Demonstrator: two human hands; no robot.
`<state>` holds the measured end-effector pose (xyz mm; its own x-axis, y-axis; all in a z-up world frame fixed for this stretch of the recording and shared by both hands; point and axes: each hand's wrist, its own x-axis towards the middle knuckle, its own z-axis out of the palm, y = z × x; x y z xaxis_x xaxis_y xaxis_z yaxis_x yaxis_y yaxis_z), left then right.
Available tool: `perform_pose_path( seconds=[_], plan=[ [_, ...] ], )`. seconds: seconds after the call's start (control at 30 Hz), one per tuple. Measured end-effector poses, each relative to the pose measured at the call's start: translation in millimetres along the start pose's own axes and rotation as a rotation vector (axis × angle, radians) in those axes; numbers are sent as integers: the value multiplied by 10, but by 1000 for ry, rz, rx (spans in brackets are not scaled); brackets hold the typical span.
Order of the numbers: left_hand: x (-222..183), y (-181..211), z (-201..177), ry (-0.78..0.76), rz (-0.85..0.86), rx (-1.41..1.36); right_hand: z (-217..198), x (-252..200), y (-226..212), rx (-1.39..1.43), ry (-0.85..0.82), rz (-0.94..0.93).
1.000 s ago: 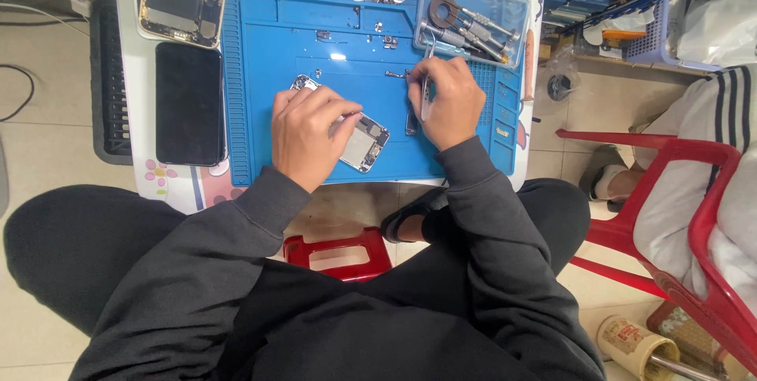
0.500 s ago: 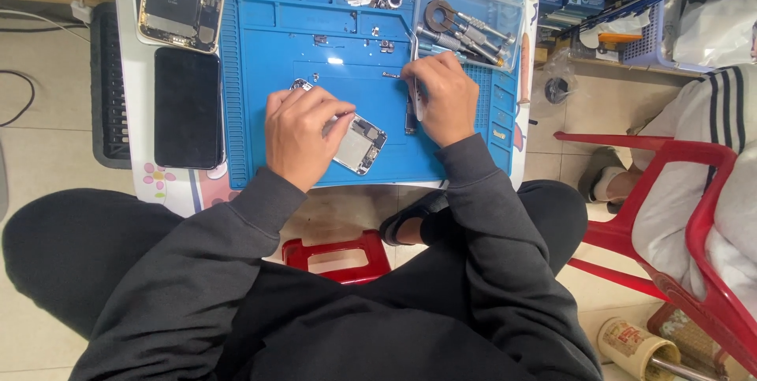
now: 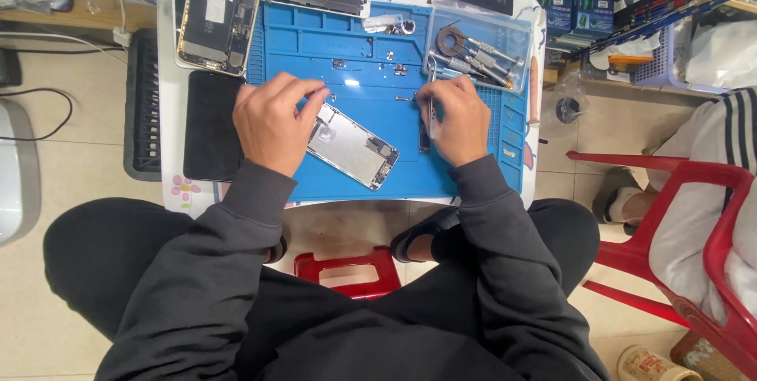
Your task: The person disassembles a smartphone on a blue work mat, using a screwdriver to remove screws and a metal pick to detach internal components. They place the removed parts and screws on the mat and continue to work on the phone's internal assembly.
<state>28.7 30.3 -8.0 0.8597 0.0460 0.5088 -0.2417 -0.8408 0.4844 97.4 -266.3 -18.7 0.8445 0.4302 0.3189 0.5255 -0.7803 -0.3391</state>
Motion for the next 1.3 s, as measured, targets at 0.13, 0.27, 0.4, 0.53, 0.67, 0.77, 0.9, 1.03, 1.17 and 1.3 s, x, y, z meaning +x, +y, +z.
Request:
perform_pose_path(
  seconds=[0.13, 0.27, 0.4, 0.53, 0.67, 0.77, 0.9, 1.03, 1.17, 1.3],
  plan=[
    [52, -30, -2, -15, 78, 181, -37, 49, -67, -7, -7, 4],
    [16, -89, 122, -62, 64, 212, 10, 39, -108, -53, -10, -13],
    [10, -162, 261, -109, 81, 175, 32, 22, -92, -84, -19, -11],
    [15, -156, 267, -137, 62, 170, -52, 33, -130, -64, -41, -1],
    [19, -152, 208, -153, 2, 179, -78, -2, -113, -52, -42, -2],
    [9, -157, 167, -189, -39, 122, -103, -59, -117, -59, -41, 19],
    [35, -90, 113, -228, -77, 131, -213, -49, -176, -51, -85, 37],
    [18, -48, 122, -265, -120, 101, -240, -86, -231, -57, -142, 60],
    [-6, -51, 124, -271, -147, 139, -243, -71, -219, -8, -152, 80],
    [-47, -69, 64, -306, -172, 162, -240, -93, -193, -29, -158, 1]
  ],
)
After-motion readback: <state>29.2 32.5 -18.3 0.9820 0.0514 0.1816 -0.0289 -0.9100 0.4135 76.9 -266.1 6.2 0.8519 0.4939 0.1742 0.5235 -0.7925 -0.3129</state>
